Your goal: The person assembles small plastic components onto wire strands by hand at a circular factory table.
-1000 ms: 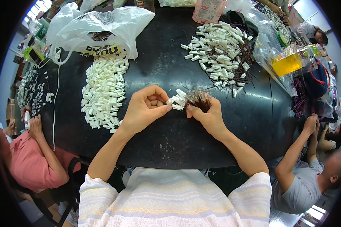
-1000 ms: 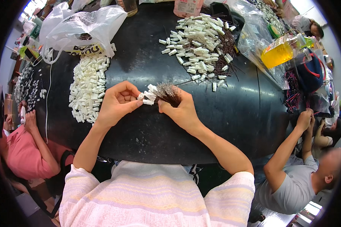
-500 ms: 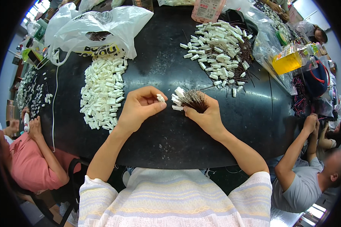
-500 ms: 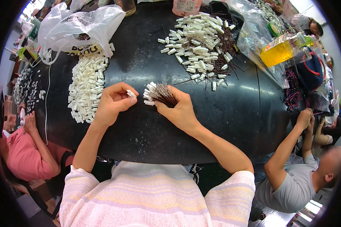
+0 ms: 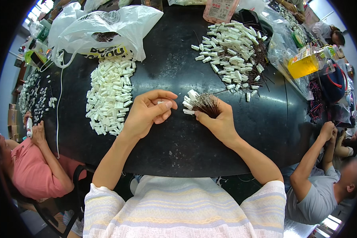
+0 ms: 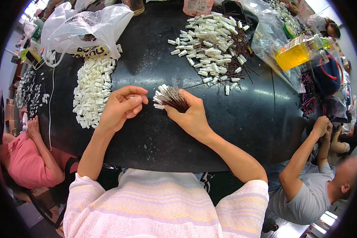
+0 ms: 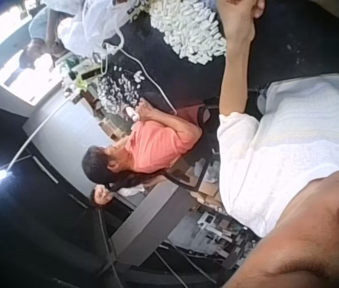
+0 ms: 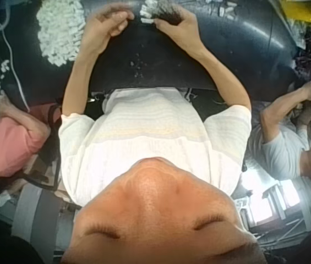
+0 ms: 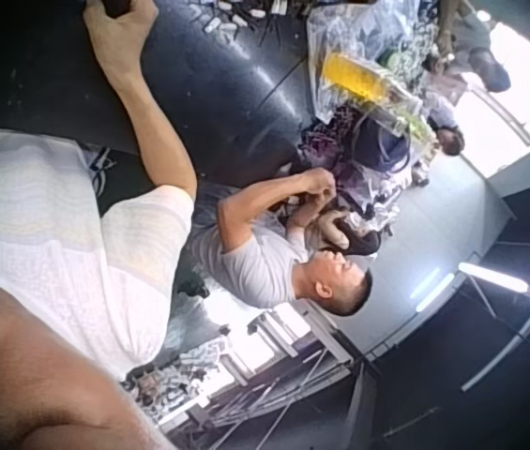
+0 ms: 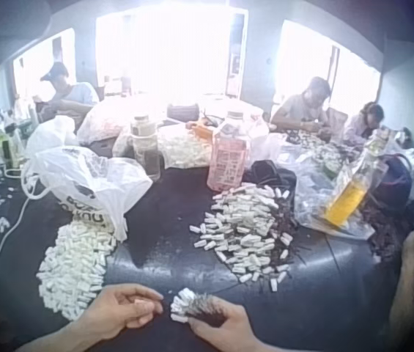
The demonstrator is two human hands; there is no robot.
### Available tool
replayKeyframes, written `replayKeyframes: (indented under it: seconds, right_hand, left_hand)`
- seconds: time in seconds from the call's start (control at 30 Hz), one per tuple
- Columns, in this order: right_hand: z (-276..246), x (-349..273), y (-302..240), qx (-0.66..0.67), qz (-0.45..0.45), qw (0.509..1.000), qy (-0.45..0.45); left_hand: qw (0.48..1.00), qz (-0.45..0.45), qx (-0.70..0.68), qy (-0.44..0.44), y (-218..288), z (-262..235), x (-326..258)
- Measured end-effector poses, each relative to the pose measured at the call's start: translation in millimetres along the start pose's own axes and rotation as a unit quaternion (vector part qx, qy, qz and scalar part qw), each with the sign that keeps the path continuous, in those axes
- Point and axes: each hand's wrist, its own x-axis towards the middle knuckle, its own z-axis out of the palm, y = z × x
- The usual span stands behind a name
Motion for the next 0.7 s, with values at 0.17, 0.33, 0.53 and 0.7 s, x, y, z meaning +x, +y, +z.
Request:
replayKeyframes:
  seconds: [0.17, 0.33, 0.53, 0.7]
  right_hand:
    - [1, 0, -2, 0.007, 0.007, 1.0, 0.003]
    - [1, 0, -1, -0.004, 0.001, 1.0, -0.007]
    - [-2, -1, 6, -0.008, -0.018, 1.0, -0.024]
    - [-1, -1, 4, -0.001, -0.03, 0.999, -0.017]
  left_hand:
    - [0.998, -0.018, -0.052, 0.04, 4, 10, 0]
    - [0.998, -0.029, -0.041, -0.023, -3, 1, -4]
    - [0.998, -0.018, -0.063, -0.014, -10, 8, -3]
    - [0.994, -0.034, -0.097, -0.027, -6, 12, -3]
